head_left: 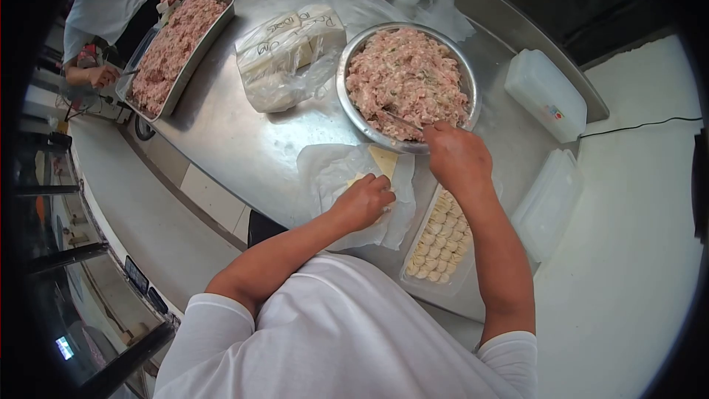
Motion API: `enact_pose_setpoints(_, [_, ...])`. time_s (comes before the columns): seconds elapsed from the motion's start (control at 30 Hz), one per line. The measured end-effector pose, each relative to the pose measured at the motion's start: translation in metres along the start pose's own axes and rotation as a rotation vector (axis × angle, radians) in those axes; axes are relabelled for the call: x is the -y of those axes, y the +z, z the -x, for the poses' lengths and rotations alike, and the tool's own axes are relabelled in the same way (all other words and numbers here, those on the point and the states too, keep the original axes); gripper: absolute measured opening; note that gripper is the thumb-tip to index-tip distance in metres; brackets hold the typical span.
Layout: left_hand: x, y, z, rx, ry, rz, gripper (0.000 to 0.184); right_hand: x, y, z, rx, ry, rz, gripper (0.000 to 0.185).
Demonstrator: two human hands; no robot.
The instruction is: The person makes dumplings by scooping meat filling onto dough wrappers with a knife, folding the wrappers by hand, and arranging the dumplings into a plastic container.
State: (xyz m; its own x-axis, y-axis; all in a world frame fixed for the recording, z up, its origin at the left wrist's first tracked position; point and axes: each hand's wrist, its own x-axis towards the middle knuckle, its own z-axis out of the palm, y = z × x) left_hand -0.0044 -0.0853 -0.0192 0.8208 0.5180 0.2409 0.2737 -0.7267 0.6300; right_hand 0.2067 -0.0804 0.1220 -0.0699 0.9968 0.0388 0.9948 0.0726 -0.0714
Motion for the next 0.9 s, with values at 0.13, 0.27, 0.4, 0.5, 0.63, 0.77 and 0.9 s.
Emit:
enact_pose_setpoints(0.13, [0.002,-0.001,-0.002,0.022,-0.077,0.128,0.012,-0.014,0.005,0.002,-0.011,-0.059,-0.02,0.017])
enact_pose_setpoints(0.27, [0.016,-0.001,0.01,-0.139,-0.446,0.751,0.017,-0.018,0.013,0.008,0.05,-0.042,-0.057,0.021])
enact_pose_setpoints(0.4, [0.024,-0.031,0.012,-0.508,-0.829,1.725,0.022,-0.026,0.03,0.013,0.001,-0.023,-0.149,0.027])
enact_pose_setpoints(0.5, [0.036,-0.043,0.004,-0.645,-0.881,1.939,0.03,-0.028,0.042,0.02,-0.04,0.015,-0.185,0.03])
enact_pose_setpoints(0.63, [0.044,-0.03,-0.023,-0.649,-0.995,1.851,0.038,-0.023,0.041,0.039,-0.128,0.01,-0.281,0.029])
enact_pose_setpoints(0.77, [0.05,-0.028,-0.021,-0.542,-0.993,2.122,0.037,-0.001,0.053,0.062,-0.143,-0.002,-0.381,0.026])
enact_pose_setpoints(0.9, [0.061,-0.028,-0.008,-0.501,-0.696,2.314,0.04,0.008,0.052,0.068,-0.062,-0.004,-0.348,0.026])
